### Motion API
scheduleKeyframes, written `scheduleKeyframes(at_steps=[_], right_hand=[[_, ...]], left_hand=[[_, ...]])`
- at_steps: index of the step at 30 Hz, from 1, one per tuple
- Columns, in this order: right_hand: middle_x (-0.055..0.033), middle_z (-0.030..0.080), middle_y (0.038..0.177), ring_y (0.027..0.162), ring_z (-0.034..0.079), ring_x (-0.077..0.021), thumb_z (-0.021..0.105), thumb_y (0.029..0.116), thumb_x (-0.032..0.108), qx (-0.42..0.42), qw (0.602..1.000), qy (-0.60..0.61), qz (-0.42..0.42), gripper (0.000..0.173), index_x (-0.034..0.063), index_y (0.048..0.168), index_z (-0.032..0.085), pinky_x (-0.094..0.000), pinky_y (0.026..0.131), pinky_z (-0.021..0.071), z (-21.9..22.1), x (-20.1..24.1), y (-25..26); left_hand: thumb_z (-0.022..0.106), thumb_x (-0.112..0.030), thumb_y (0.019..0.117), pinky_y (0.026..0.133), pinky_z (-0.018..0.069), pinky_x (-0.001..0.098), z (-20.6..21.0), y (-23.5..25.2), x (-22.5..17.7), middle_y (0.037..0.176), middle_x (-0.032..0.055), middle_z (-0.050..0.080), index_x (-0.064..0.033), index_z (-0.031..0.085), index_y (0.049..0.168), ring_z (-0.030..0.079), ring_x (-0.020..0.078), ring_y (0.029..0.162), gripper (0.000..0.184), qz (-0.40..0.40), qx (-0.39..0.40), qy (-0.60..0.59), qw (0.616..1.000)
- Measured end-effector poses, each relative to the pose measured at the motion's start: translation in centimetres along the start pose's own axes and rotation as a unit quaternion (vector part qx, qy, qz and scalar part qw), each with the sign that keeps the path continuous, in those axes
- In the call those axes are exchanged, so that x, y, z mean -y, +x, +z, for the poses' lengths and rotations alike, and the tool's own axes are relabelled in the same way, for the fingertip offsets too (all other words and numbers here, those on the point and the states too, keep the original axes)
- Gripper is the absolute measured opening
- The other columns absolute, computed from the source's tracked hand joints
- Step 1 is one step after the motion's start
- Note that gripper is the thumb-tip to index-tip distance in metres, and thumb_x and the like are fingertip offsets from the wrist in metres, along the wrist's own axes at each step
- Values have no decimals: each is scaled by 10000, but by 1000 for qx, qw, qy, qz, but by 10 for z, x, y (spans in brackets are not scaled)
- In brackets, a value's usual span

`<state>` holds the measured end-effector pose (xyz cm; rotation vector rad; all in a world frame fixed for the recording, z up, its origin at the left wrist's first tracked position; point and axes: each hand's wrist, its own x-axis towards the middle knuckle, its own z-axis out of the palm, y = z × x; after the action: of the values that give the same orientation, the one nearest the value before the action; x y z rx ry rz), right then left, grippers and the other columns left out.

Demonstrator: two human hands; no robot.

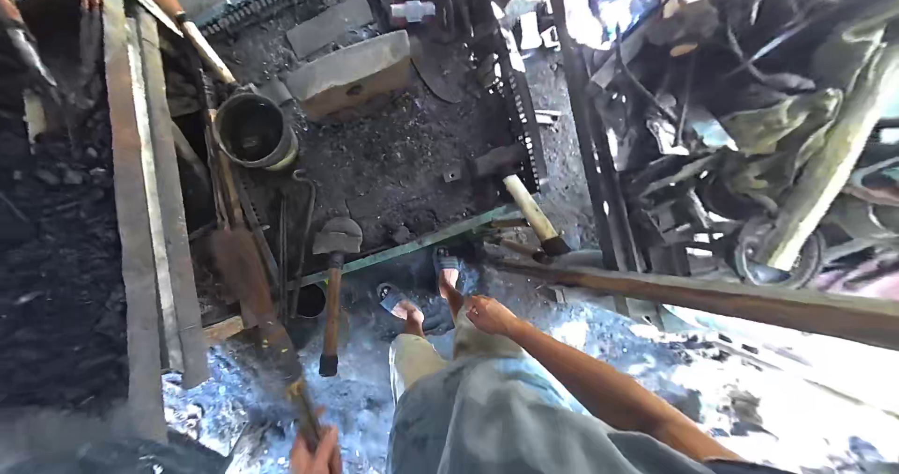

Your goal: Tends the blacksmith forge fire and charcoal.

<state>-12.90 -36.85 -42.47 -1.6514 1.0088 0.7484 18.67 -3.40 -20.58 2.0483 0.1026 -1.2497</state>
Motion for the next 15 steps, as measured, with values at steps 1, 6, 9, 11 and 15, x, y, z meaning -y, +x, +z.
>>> scheduleKeyframes(at_steps=[1, 6, 9, 11, 15], right_hand=[[-199, 678, 1242, 1211, 632, -364, 566, 999, 274, 8, 1000, -4, -8, 332, 36, 1196, 687, -582, 1044, 489, -2, -2, 1], [-190, 689, 1205, 1166, 656, -346, 536, 1013, 278, -66, 996, 66, 7, 331, 40, 1194, 679, -570, 1022, 507, -27, -29, -14], [-154, 705, 1173, 1130, 672, -313, 544, 1013, 308, -102, 989, 103, 21, 320, 81, 1176, 700, -560, 997, 524, -45, -50, -17], [-145, 709, 1179, 1140, 671, -301, 557, 1005, 284, -115, 985, 122, 30, 310, 86, 1196, 699, -539, 1015, 524, -55, -61, -18], [-158, 708, 1157, 1124, 673, -305, 553, 1002, 262, -120, 985, 123, 28, 294, 65, 1169, 694, -533, 1004, 524, -63, -77, -20]], left_hand=[[654, -230, 982, 429, 521, 363, 15, 23, -26, 695, 77, 600, -92, 529, 1429, 548, 176, 466, 484, 33, 2, 58, 998], [657, -391, 999, 576, 589, 487, 120, 112, -115, 946, 178, 678, -139, 415, 1547, 636, 259, 606, 650, 71, 94, 320, 940], [569, -364, 1053, 564, 590, 457, 192, 150, -132, 940, 159, 685, -206, 409, 1573, 650, 249, 619, 566, 76, 154, 339, 925], [481, -346, 1086, 687, 619, 481, 234, 174, -135, 1057, 161, 711, -207, 431, 1566, 710, 274, 762, 503, 93, 171, 412, 890], [459, -292, 1087, 1085, 490, 569, 268, 226, -144, 1380, 162, 651, -188, 508, 1528, 641, 345, 1255, 456, 132, 152, 537, 819]])
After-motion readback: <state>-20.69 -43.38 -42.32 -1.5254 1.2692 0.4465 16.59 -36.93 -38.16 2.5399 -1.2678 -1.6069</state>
